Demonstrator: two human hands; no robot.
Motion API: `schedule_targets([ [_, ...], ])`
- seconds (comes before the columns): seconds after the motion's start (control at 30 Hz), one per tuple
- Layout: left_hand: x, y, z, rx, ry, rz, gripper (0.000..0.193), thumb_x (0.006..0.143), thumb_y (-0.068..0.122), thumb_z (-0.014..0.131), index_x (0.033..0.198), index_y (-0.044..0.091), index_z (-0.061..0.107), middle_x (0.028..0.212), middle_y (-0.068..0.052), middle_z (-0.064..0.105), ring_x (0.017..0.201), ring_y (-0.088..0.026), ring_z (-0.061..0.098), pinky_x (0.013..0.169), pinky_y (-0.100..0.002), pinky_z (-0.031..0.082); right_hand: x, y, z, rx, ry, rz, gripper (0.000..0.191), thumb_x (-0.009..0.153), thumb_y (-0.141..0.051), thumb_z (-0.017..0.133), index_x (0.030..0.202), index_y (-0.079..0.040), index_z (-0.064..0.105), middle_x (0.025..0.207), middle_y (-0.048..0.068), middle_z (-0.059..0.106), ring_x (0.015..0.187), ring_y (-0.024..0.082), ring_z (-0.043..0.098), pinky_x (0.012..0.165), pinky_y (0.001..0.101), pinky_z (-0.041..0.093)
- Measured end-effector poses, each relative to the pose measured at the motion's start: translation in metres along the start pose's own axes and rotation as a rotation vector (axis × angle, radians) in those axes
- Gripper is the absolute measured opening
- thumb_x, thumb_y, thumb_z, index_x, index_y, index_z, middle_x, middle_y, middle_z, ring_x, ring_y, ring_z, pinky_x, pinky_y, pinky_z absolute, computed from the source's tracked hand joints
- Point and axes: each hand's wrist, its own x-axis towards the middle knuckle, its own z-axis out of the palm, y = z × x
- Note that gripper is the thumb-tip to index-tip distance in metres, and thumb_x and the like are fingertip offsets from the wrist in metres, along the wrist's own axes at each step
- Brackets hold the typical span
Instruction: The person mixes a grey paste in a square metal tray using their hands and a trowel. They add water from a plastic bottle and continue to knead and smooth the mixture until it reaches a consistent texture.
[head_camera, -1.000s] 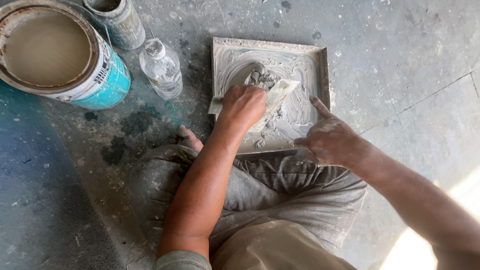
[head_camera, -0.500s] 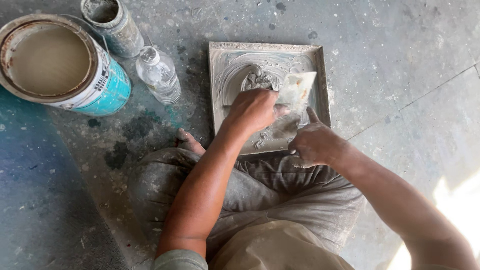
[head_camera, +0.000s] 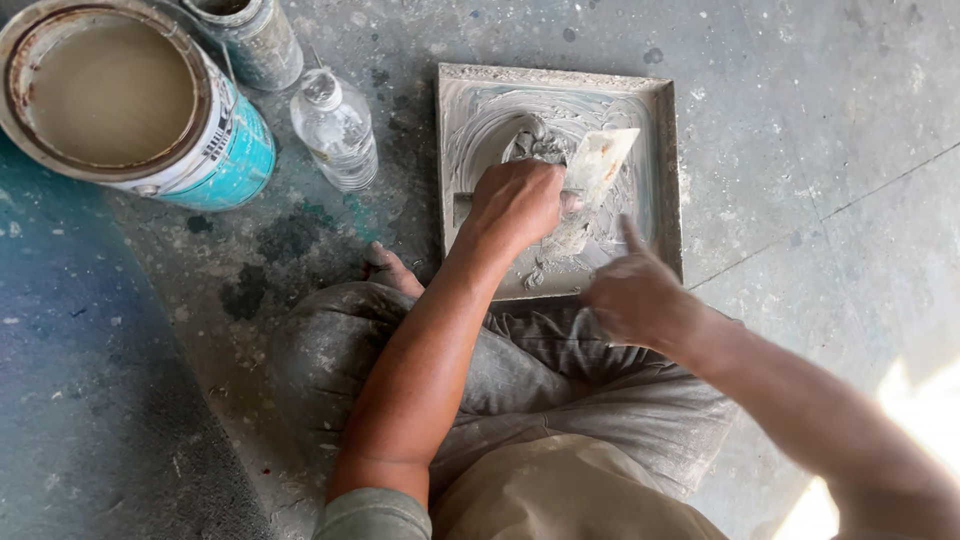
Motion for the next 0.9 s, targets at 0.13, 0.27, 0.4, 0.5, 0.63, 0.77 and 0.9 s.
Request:
schedule_targets([
  [0.13,0.001,-0.008,0.001,-0.067,-0.064,-0.12,0.04,0.093,0.042,0.068,0.092,0.003,0.073,0.079,-0.016,0.074,0.071,-0.03,0.074,0.066,-0.045,0.057,-0.018,0.021,0.035,-0.123,0.271,0.204,0.05,0.108,-0.046,0.046,0.153,-0.024,0.044,0.103,0.002,0.07,0.107,0.019,0.067,0.125,0.0634,0.005],
  [0.27,0.006,-0.013,0.005,-0.153,-0.113,-0.246,0.04,0.093,0.044,0.065,0.099,0.005,0.071,0.08,-0.013,0.075,0.07,-0.028,0.076,0.066,-0.044,0.058,0.0,0.033,0.08,-0.222,0.663,0.261,0.094,0.091,-0.061,0.048,0.167,-0.025,0.005,0.142,0.027,0.057,0.134,0.049,0.054,0.118,0.0733,0.011],
  [0.4,0.01,-0.024,0.009,-0.125,-0.134,-0.266,0.057,0.089,0.059,0.068,0.093,0.002,0.074,0.084,-0.018,0.075,0.078,-0.032,0.074,0.072,-0.047,0.057,0.022,0.045,0.102,-0.31,0.256,0.258,0.092,0.1,-0.055,0.054,0.166,-0.034,-0.007,0.139,0.028,0.047,0.131,0.049,0.048,0.117,0.0756,0.016],
  [0.5,0.01,-0.034,0.013,-0.102,-0.198,-0.27,0.063,0.088,0.064,0.067,0.093,0.001,0.074,0.086,-0.018,0.076,0.081,-0.033,0.075,0.076,-0.048,0.058,0.032,0.056,0.107,-0.474,0.454,0.262,0.085,0.106,-0.045,0.054,0.168,-0.036,-0.004,0.136,0.032,0.046,0.127,0.05,0.05,0.114,0.0784,0.02],
  [0.63,0.011,-0.04,0.021,-0.101,-0.246,-0.168,0.072,0.081,0.07,0.069,0.099,0.0,0.072,0.09,-0.021,0.075,0.083,-0.035,0.075,0.079,-0.048,0.058,0.038,0.07,0.101,-0.657,0.539,0.365,0.083,0.103,-0.023,0.049,0.165,-0.035,-0.005,0.143,0.031,0.045,0.129,0.048,0.053,0.111,0.0787,0.015],
  [0.77,0.01,-0.035,0.024,-0.063,-0.315,-0.159,0.078,0.079,0.075,0.066,0.1,0.001,0.072,0.093,-0.02,0.074,0.087,-0.034,0.075,0.082,-0.05,0.057,0.033,0.079,0.081,-0.525,0.49,0.505,0.081,0.107,-0.022,0.046,0.168,-0.025,-0.008,0.141,0.032,0.047,0.129,0.048,0.058,0.114,0.0777,0.017],
  [0.9,0.006,-0.027,0.016,-0.017,-0.193,-0.098,0.073,0.083,0.071,0.069,0.095,-0.001,0.073,0.093,-0.021,0.073,0.091,-0.035,0.073,0.082,-0.051,0.057,0.021,0.088,0.061,0.045,0.31,0.546,0.095,0.099,-0.03,0.054,0.164,-0.012,-0.013,0.152,0.019,0.047,0.11,0.041,0.066,0.12,0.0658,0.025],
])
